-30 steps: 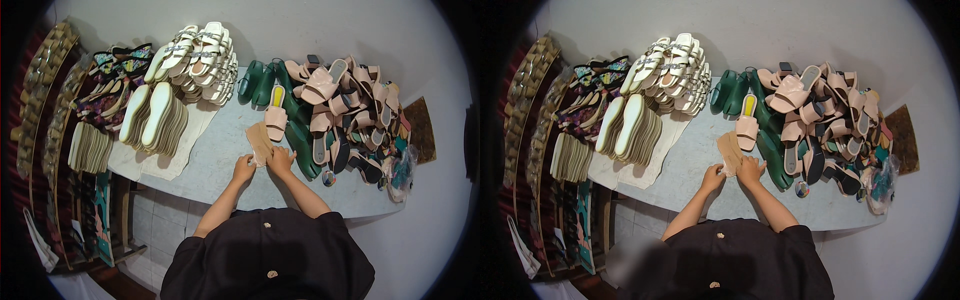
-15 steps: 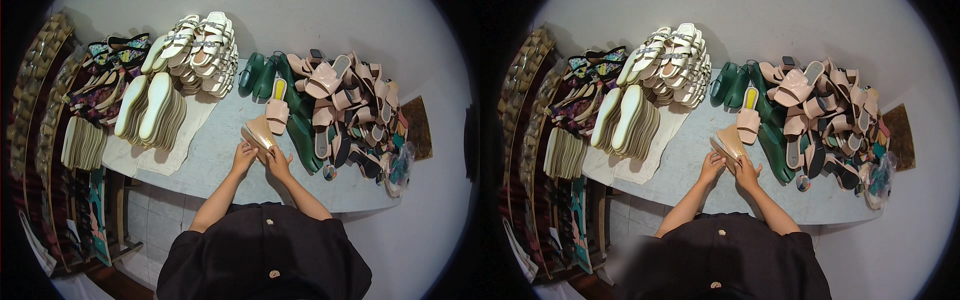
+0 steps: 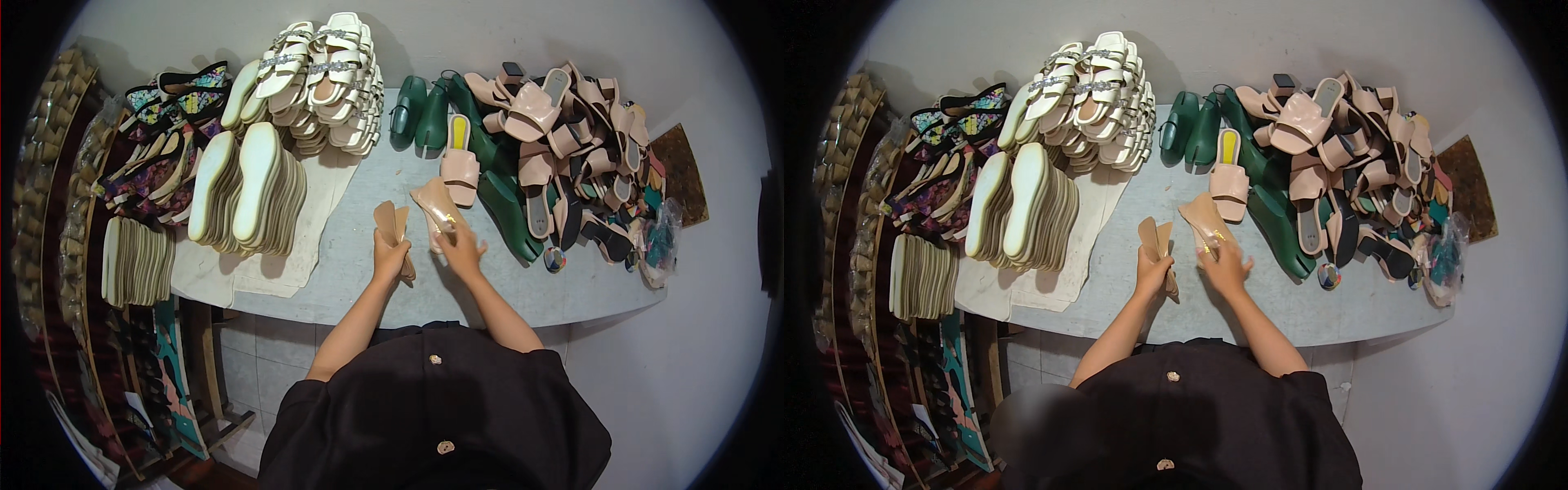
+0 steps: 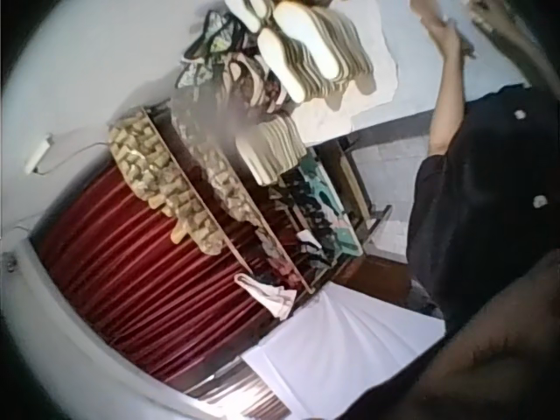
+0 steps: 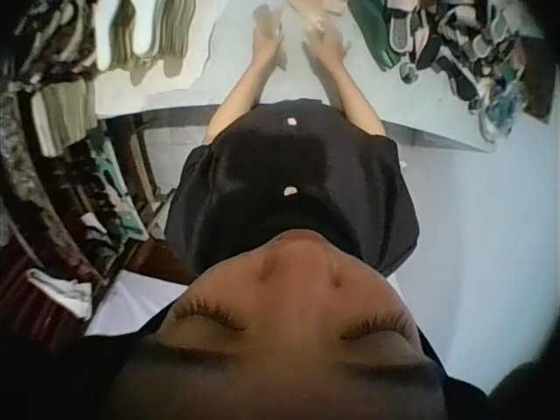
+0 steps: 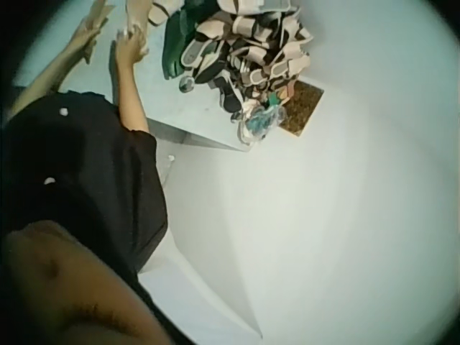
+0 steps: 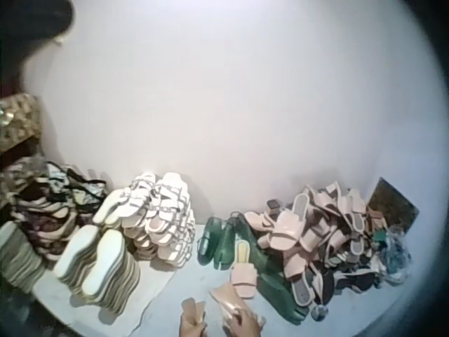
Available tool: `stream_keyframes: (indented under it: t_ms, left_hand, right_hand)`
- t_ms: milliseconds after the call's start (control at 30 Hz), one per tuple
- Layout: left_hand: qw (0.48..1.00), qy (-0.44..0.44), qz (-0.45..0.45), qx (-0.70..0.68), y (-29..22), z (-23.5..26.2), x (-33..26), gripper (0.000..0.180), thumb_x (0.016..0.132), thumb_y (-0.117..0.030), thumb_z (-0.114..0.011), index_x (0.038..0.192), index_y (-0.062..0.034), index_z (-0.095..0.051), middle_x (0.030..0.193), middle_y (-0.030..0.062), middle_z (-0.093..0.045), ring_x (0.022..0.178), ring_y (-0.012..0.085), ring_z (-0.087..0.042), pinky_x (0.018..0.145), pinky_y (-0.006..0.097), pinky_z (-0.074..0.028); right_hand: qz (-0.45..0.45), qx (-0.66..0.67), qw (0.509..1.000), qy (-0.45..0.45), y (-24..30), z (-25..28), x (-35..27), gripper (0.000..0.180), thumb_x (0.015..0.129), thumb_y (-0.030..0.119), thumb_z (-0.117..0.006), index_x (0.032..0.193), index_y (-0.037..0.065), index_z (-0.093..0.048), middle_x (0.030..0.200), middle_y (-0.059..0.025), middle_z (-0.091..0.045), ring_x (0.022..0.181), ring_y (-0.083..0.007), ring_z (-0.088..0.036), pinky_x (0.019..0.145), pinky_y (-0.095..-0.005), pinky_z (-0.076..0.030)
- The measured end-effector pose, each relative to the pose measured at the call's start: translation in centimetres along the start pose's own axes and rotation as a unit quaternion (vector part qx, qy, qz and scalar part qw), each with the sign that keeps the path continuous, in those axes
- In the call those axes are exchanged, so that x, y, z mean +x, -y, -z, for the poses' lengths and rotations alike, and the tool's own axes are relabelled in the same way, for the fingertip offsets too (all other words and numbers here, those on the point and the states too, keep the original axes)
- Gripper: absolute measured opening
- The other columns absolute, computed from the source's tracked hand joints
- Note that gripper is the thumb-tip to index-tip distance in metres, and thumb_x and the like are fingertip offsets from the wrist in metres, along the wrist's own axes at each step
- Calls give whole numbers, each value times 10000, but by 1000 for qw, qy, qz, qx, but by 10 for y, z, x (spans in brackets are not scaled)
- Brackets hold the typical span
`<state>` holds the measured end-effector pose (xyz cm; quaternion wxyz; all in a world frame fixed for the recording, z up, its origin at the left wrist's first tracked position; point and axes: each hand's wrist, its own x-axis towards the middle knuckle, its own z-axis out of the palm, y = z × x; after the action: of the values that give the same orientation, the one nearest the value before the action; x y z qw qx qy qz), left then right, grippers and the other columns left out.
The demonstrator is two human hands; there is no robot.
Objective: Organizing and sorting various sandals and shoe components on a table.
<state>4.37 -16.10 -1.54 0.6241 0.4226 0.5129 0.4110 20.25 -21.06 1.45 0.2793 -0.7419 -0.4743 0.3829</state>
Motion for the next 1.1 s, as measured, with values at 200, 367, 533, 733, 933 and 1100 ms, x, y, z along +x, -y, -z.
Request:
stream_keyframes:
  t_ms: [200,367,533,733,933,1100]
  left_hand:
    - [1000,-10,8,13,-12,10,-7,512,698,-43,-638,1114,-14,-342,977,116,-488,817,180,-531,638,306,-477]
    - [999,-37,-39,2,1,17,8,491,675,-60,-644,1086,-4,-382,958,118,-505,803,178,-531,633,303,-467]
    - [997,-14,68,-16,1,21,13,506,707,-55,-570,1138,-1,-310,979,109,-460,868,182,-504,737,308,-460]
    - [998,-34,12,54,7,20,15,549,705,-24,-579,1172,6,-292,1033,130,-458,947,214,-503,795,334,-454]
    - [997,-35,-17,65,10,21,12,637,701,22,-583,1242,-6,-247,1096,137,-440,1003,227,-483,846,340,-433]
    - [1000,-6,-17,-4,-10,21,4,619,761,-21,-536,1290,-46,-217,1148,121,-422,1046,214,-457,890,338,-396]
  right_hand:
    - [-108,-244,958,-104,9,10,27,736,610,413,-699,1202,66,-433,1158,-136,-457,1143,-301,-395,953,-632,-144]
    - [-126,-256,954,-90,14,4,35,644,606,383,-705,1118,75,-464,1164,-134,-457,1119,-293,-433,957,-615,-170]
    - [-145,-151,977,-40,3,-2,36,663,603,349,-713,1139,81,-430,1118,-126,-489,1097,-289,-466,947,-608,-196]
    - [-19,-290,933,-214,12,-2,21,660,621,329,-696,1169,77,-428,991,-105,-547,1032,-272,-483,927,-606,-212]
    - [17,-337,926,-168,4,5,24,469,616,313,-683,995,77,-537,918,-78,-565,947,-263,-505,901,-615,-220]
    - [50,-295,926,-230,-7,7,23,264,720,208,-618,936,94,-521,862,-68,-585,901,-243,-534,878,-627,-219]
